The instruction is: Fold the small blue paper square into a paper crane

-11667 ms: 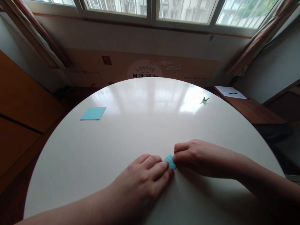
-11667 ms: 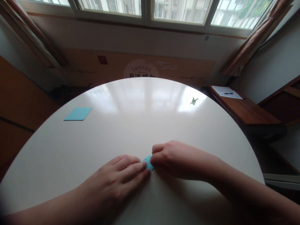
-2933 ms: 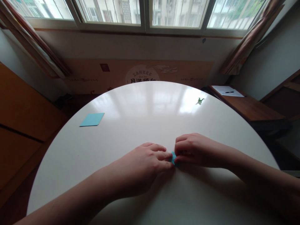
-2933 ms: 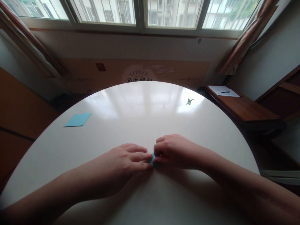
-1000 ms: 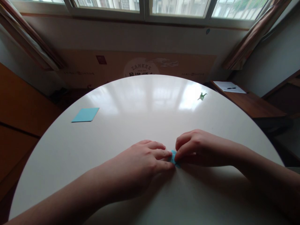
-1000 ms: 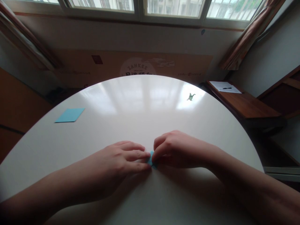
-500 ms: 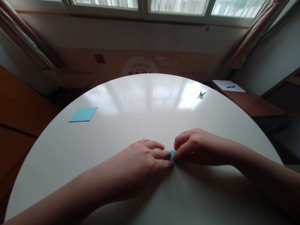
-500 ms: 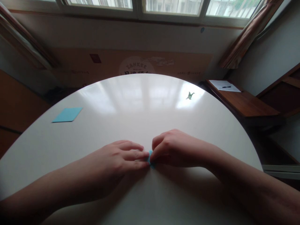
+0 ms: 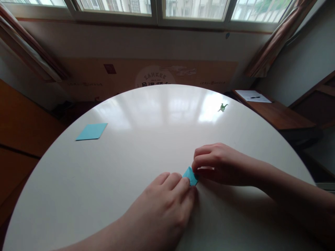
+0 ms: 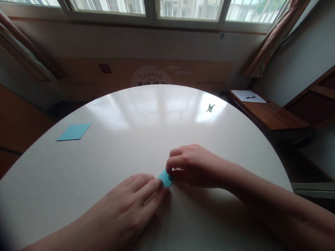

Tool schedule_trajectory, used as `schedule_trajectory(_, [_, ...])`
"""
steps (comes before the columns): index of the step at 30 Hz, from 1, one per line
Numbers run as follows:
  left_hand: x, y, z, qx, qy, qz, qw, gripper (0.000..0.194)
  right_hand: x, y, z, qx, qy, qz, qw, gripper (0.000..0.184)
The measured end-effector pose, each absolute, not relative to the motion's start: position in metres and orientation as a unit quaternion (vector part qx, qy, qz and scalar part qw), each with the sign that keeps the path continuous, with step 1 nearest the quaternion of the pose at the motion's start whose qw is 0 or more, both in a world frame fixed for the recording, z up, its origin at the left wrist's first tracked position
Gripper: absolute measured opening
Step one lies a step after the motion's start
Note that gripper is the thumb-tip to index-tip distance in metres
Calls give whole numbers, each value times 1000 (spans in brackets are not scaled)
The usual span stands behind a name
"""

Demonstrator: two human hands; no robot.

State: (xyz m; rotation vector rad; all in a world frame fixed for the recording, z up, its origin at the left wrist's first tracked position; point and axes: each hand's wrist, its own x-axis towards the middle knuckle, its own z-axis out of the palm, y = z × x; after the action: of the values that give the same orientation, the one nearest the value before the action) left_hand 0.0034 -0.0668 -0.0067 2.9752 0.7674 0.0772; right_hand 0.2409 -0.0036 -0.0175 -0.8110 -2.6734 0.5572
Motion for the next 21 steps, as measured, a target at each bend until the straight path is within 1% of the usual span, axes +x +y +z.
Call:
schedule_trajectory(6, [3,-69,-10,972,227,47,27,27,238,-1,-16,-299,-926,183,142,7])
schedule_trajectory(11, [3,-67,-10,972,226,57,22,32,242,-2,-13,-281,-927,217,120,9])
schedule_trajectory(17, [4,-61,-10,969,241,34,34,34,247,-1,-5,-291,-918,251,95,10])
schedule_trajectory(21, [6,-59,-3,962,264,12,70,32,249,-5,5,-305,-910,273,62,10])
